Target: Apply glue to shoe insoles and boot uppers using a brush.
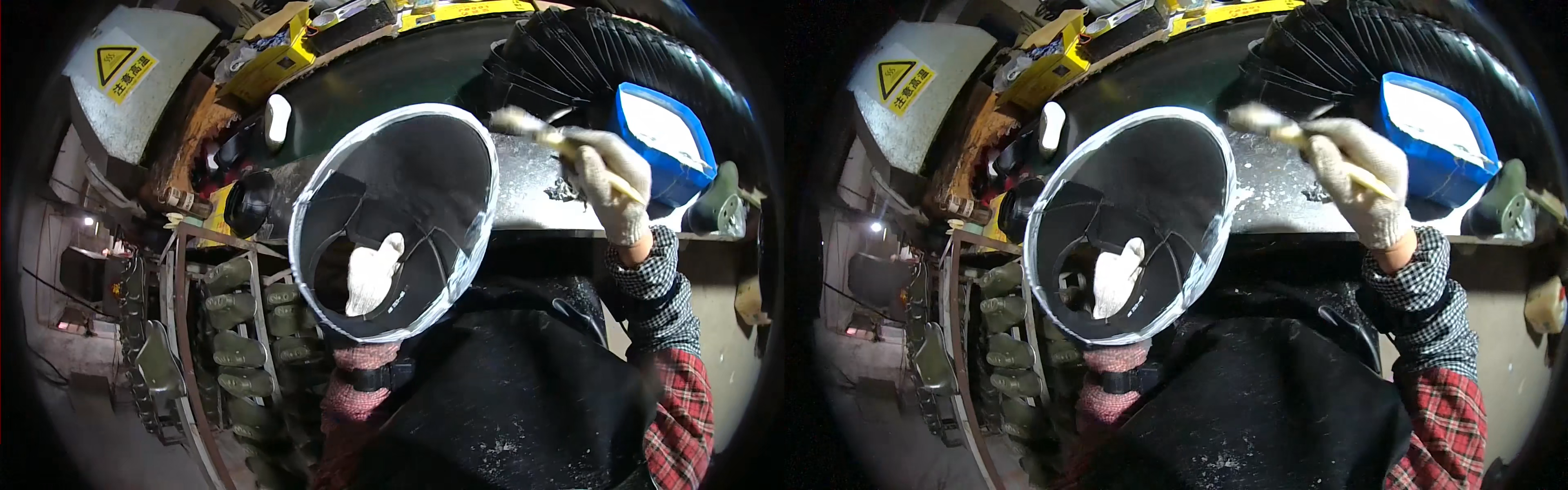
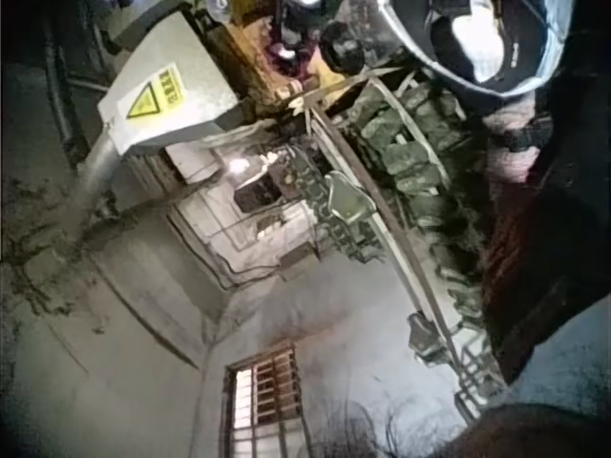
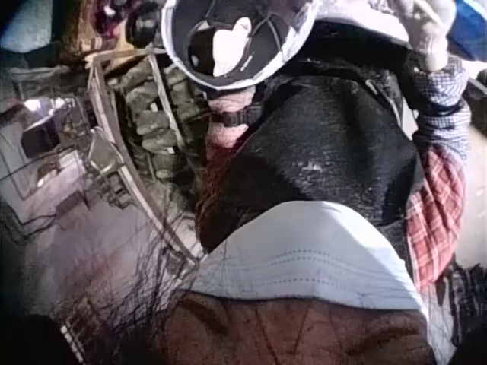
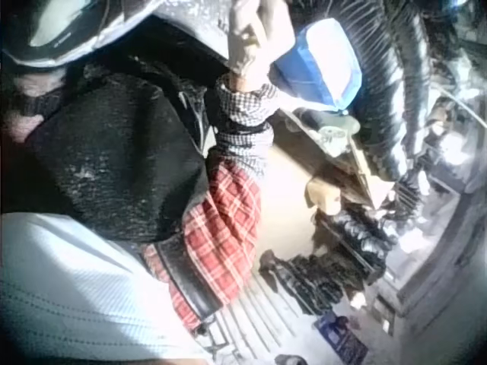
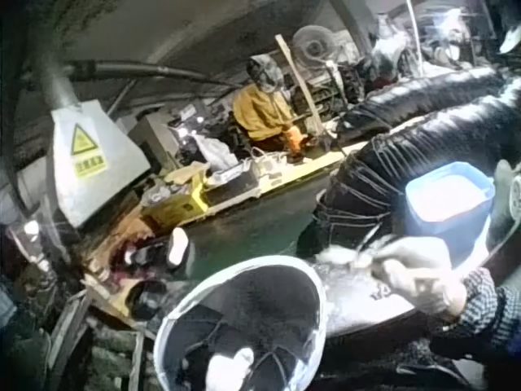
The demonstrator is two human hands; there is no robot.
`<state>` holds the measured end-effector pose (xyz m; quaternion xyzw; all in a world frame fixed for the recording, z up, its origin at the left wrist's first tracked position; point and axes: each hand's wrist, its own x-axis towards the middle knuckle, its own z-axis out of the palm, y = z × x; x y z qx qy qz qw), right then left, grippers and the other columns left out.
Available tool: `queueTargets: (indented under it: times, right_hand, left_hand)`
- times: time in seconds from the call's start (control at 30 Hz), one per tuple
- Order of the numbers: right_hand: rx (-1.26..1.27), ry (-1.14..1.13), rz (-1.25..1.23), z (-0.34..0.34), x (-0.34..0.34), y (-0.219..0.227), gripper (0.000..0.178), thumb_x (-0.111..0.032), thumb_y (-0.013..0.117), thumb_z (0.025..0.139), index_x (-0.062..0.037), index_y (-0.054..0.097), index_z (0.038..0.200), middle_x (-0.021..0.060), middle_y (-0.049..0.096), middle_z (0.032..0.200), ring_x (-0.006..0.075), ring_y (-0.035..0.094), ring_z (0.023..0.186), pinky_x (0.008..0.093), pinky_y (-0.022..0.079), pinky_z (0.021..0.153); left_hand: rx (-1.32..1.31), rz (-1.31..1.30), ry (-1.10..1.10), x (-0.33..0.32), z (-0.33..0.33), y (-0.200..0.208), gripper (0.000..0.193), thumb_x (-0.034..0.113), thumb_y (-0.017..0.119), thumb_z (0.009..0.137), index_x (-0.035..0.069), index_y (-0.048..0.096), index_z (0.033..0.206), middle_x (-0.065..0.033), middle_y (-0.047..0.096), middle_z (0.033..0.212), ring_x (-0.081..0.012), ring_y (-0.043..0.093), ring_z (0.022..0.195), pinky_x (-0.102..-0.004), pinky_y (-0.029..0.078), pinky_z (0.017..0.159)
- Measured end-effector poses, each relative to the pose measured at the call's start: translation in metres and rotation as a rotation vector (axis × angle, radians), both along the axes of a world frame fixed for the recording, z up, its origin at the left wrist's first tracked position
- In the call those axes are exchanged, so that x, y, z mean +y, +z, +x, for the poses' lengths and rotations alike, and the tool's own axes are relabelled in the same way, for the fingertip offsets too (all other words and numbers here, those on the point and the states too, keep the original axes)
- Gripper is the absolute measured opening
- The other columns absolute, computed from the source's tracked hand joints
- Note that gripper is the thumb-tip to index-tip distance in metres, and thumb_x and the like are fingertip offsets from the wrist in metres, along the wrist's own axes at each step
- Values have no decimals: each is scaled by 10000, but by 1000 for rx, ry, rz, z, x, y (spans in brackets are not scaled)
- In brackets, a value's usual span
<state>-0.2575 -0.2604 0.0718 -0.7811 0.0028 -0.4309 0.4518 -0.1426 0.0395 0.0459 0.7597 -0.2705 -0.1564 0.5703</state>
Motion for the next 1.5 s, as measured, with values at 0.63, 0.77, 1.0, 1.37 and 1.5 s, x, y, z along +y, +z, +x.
queueTargets:
  times: [0.63,0.77,1.0,1.37,1.5]
  right_hand:
    - [490,101,427,-32,0,-92,258,-53,600,881,35,612,1123,132,677,974,234,644,936,317,508,856]
    - [375,79,-100,-18,6,-83,219,-66,538,958,37,586,1145,152,667,980,199,650,922,285,524,814]
    - [502,306,-138,-11,7,-125,296,-74,588,930,34,550,1204,172,616,1139,252,618,1019,340,498,896]
    - [378,334,-67,-11,55,-93,211,-7,579,900,45,581,1105,120,638,960,184,607,819,289,499,731]
    - [456,164,-8,-34,53,-37,213,-56,587,903,70,597,1075,89,620,973,155,588,833,252,485,733]
  left_hand:
    - [-525,819,147,-74,240,-22,445,363,452,990,259,432,1422,-218,621,1158,-346,652,1004,-425,514,904]
    - [-22,-219,201,-36,221,-67,398,230,501,1003,58,486,1362,-203,618,1167,-314,658,966,-393,544,878]
    - [-1041,-229,1260,187,52,70,463,297,551,973,-52,525,1276,-199,610,1170,-248,608,1027,-407,504,892]
    - [-443,-122,1496,352,43,164,527,352,761,805,-51,670,1132,-127,688,1066,-202,626,944,-335,481,870]
    - [-164,-893,790,322,42,157,604,312,506,1000,-76,345,1433,-221,477,1423,-344,531,1248,-522,432,1052]
